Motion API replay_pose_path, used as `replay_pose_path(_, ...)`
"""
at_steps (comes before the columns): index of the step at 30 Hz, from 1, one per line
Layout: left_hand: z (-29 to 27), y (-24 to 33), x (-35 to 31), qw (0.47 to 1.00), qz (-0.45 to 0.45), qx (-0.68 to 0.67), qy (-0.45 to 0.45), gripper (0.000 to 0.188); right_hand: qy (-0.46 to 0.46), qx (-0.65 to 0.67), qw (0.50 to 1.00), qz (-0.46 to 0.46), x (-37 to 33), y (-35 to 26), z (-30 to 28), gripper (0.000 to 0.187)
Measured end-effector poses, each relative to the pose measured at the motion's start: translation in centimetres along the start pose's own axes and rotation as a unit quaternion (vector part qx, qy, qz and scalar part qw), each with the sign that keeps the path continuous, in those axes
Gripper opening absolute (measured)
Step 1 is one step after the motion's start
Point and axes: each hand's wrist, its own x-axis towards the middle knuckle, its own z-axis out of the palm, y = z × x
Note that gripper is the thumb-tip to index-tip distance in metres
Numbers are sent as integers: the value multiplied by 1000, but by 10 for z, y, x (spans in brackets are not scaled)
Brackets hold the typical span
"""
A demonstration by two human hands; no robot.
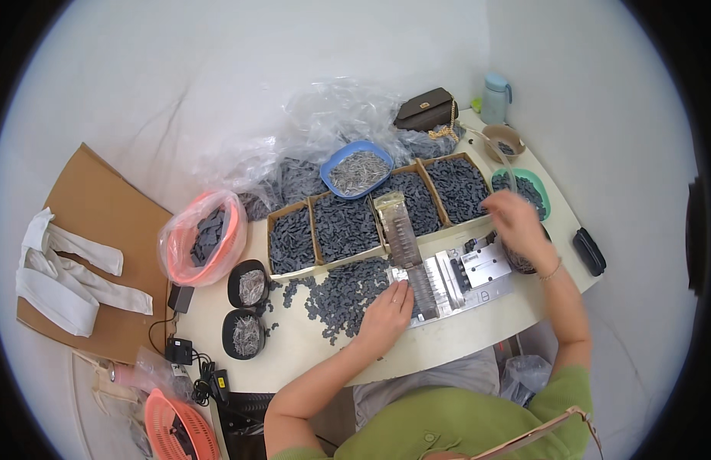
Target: The person picks up small grey and silver metal components from a table and places them into a sorting machine one at a time by hand.
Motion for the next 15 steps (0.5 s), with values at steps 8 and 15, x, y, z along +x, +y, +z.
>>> replay_pose_path(8, 2, -36, -9, 981, -89, -159, 72, 29, -205, -179, 935, 227, -7, 127, -25, 26)
replay_pose_path(15, -1, -72, -4, 979, -188, -68, 28, 12, -164, -146, 949, 228, -2, 125, -16, 16)
